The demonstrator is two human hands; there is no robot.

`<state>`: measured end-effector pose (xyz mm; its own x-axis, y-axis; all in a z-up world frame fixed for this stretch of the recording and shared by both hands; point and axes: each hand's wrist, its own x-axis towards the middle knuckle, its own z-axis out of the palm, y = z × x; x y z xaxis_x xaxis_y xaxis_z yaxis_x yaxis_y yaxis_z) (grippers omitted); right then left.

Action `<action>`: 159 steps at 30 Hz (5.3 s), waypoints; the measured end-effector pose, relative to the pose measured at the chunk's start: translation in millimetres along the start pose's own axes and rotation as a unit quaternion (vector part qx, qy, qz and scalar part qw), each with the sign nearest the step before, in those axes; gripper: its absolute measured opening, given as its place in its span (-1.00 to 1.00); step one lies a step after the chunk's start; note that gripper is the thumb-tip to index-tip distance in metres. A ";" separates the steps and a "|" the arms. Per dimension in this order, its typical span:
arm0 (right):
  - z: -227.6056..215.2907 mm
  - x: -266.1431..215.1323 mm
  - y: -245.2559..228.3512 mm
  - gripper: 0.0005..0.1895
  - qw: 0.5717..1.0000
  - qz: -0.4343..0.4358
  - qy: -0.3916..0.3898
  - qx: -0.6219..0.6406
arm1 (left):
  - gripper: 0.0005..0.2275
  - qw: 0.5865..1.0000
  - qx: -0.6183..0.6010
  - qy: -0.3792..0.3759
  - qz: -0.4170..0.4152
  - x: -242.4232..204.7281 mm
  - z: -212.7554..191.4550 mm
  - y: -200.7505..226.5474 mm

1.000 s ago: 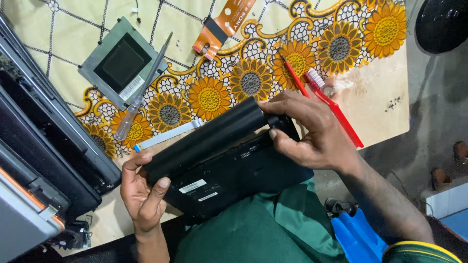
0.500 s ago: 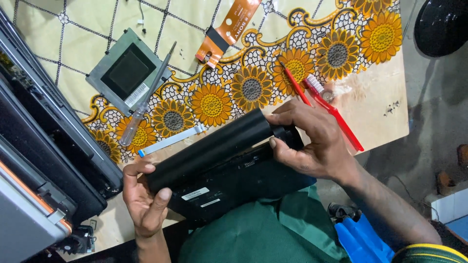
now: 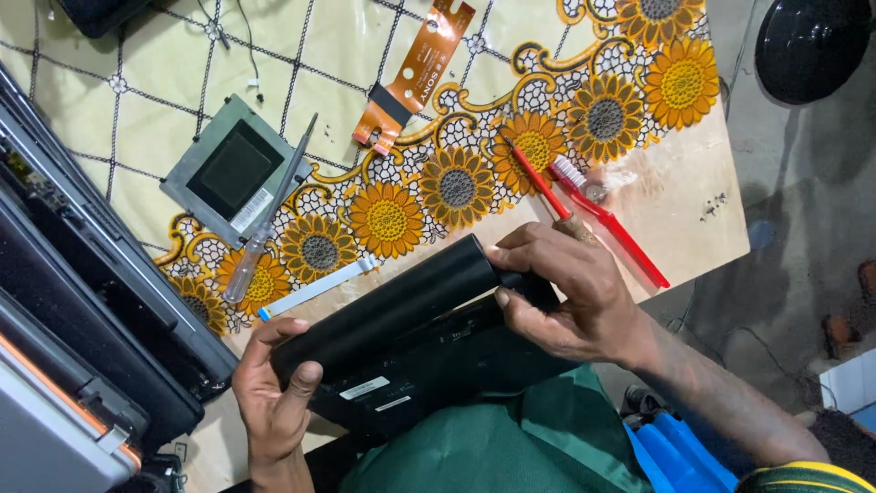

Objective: The person holds a black laptop battery and manipulates its sliding latches with both hands. They repeatedly slide the latches to release the battery from the laptop and then reattach it, testing the connection mechanism.

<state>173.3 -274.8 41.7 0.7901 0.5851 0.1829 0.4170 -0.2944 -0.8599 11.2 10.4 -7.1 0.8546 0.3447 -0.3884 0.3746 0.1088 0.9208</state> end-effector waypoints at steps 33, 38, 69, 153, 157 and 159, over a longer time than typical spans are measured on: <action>14.3 -9.4 1.6 -0.70 0.994 0.018 0.084 0.068 | -0.66 0.999 -0.014 0.026 0.024 -0.6 -1.3 -13.6; 14.3 -8.6 -0.2 -0.71 0.996 0.003 0.090 0.028 | -0.67 0.999 -0.012 0.025 0.022 0.9 -1.7 -12.4; 11.3 -5.4 -7.1 -0.76 0.997 -0.011 0.071 -0.004 | -0.56 0.887 0.351 -0.250 0.166 55.8 72.3 126.2; -4.2 7.8 14.6 -0.70 0.957 0.121 -0.014 0.264 | -0.64 0.793 0.356 -0.494 0.018 106.5 101.6 97.3; -4.7 7.1 16.5 -0.70 0.963 0.087 -0.041 0.253 | -0.61 0.798 0.325 -0.497 0.102 104.5 98.2 84.1; -5.6 9.4 17.3 -0.70 0.962 0.082 -0.047 0.258 | -0.61 0.794 0.326 -0.493 0.144 104.1 97.5 83.0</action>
<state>190.5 -278.6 31.2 0.7716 0.6361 0.0022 -0.0065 0.0113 -0.9999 166.3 -35.5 25.3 0.6837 -0.6644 -0.3017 -0.0549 -0.4592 0.8867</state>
